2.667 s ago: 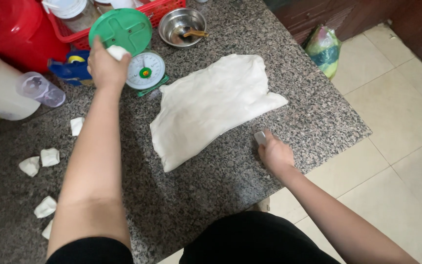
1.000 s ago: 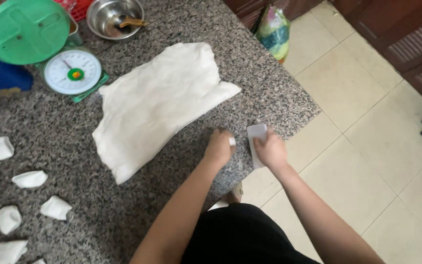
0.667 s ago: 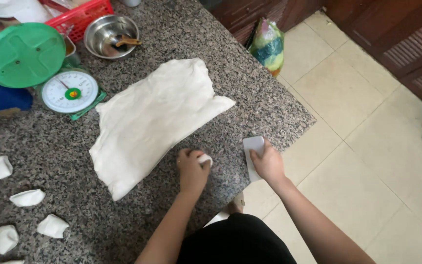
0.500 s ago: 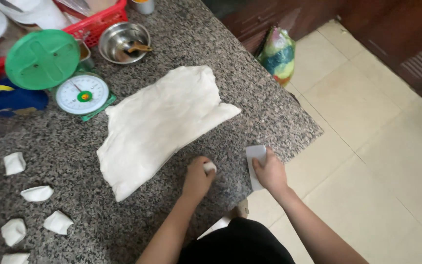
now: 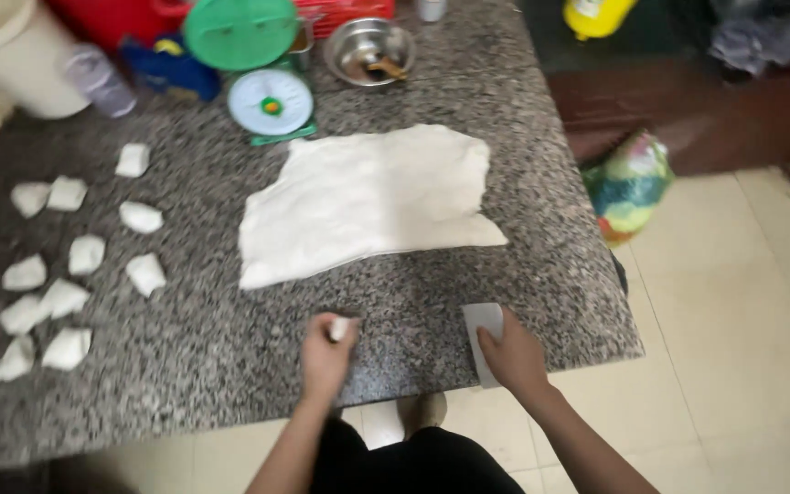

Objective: Portioning dough using a scraper and weighing the pieces on a scale.

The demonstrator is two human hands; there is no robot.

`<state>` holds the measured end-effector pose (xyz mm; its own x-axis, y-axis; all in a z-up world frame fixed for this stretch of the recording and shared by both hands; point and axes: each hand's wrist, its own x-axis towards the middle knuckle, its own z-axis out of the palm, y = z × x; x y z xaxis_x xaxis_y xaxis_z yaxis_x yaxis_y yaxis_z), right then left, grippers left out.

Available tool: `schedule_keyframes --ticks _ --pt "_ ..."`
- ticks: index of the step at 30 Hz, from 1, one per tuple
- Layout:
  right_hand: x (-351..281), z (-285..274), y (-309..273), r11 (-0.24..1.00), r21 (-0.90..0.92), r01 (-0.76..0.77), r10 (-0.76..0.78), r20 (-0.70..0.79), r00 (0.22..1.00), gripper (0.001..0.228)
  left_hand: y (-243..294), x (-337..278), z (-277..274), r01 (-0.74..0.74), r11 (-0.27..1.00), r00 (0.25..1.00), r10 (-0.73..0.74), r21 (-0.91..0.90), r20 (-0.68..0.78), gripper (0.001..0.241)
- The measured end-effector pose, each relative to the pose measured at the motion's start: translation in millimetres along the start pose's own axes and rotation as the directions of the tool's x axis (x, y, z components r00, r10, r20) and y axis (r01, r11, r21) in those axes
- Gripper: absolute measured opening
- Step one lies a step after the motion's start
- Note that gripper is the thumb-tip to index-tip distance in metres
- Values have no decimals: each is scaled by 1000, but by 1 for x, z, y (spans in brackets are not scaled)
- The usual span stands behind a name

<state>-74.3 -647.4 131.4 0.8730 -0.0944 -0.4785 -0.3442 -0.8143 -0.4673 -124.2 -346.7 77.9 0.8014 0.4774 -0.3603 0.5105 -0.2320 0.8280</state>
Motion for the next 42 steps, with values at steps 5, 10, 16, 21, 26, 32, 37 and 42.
schedule_keyframes --ticks 5,10,16,21,26,32,37,42 --pt "-5 -6 -31 980 49 193 -196 55 979 56 -21 21 -75 74 997 966 -68 16 -248 42" --pt "-5 -11 -110 906 77 416 -423 144 895 40 -55 64 -120 82 988 950 -39 128 -310 38" --pt "0 -15 -226 725 -17 689 -667 233 708 32 -61 107 -123 66 894 943 90 444 -320 34" --pt "17 20 -313 443 -116 889 -835 308 456 27 -25 123 -118 -97 943 962 171 319 -212 43" --pt "60 78 -359 222 -232 947 -794 520 314 31 -18 135 -109 -97 983 978 123 155 -170 62" --pt "106 123 -375 31 -324 946 -673 693 260 43 -2 127 -113 -13 999 997 16 45 -79 62" --pt "113 130 -379 38 -319 947 -614 741 274 44 4 126 -103 104 983 994 -97 151 -52 65" --pt "132 145 -365 42 -289 956 -617 745 252 38 -2 123 -85 19 966 965 50 258 -257 57"
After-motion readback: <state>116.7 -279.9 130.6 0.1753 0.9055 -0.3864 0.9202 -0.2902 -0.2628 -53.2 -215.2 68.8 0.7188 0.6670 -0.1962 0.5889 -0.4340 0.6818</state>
